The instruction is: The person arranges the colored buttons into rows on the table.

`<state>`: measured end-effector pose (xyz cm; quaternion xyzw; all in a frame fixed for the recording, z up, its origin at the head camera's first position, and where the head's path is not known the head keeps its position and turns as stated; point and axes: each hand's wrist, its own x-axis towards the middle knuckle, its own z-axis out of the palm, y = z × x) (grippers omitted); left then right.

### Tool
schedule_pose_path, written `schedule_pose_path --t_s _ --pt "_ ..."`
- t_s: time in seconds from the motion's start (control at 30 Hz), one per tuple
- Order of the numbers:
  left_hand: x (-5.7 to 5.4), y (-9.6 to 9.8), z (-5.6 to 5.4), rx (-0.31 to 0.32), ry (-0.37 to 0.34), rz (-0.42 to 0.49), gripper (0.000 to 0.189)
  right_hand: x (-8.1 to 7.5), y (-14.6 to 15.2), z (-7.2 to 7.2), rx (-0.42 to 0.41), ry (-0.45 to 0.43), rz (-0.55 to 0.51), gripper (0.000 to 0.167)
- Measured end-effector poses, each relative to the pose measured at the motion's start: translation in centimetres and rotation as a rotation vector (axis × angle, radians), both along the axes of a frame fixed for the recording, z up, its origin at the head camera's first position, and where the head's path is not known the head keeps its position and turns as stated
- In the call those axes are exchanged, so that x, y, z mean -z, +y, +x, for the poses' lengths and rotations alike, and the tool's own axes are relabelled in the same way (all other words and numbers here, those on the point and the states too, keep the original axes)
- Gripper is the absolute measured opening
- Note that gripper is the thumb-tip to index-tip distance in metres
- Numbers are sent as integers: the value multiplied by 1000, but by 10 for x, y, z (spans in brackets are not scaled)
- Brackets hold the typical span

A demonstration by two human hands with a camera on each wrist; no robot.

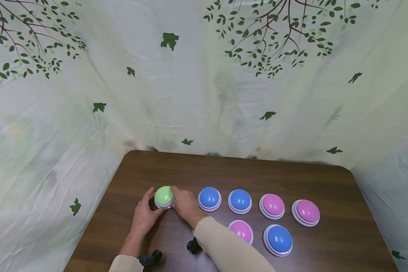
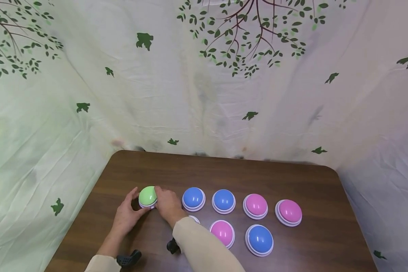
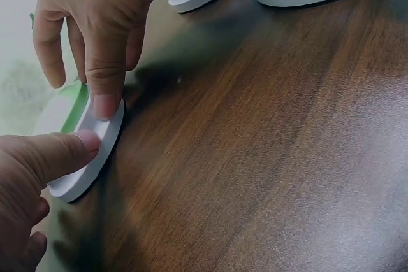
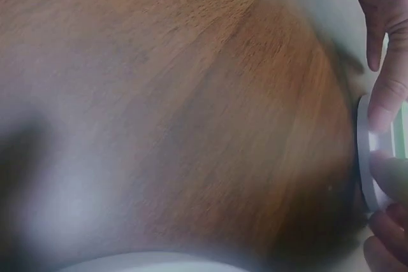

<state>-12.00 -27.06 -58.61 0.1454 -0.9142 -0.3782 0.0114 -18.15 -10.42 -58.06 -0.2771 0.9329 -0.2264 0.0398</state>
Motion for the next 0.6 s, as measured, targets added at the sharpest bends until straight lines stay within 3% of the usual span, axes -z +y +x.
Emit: schedule_pose_path --t_s 0.27,0.6 --pt "-4 5 4 -3 31 12 91 1 10 5 -2 61 -21 54" --pt "-30 15 8 25 78 -9 91 -17 24 10 10 134 -56 62"
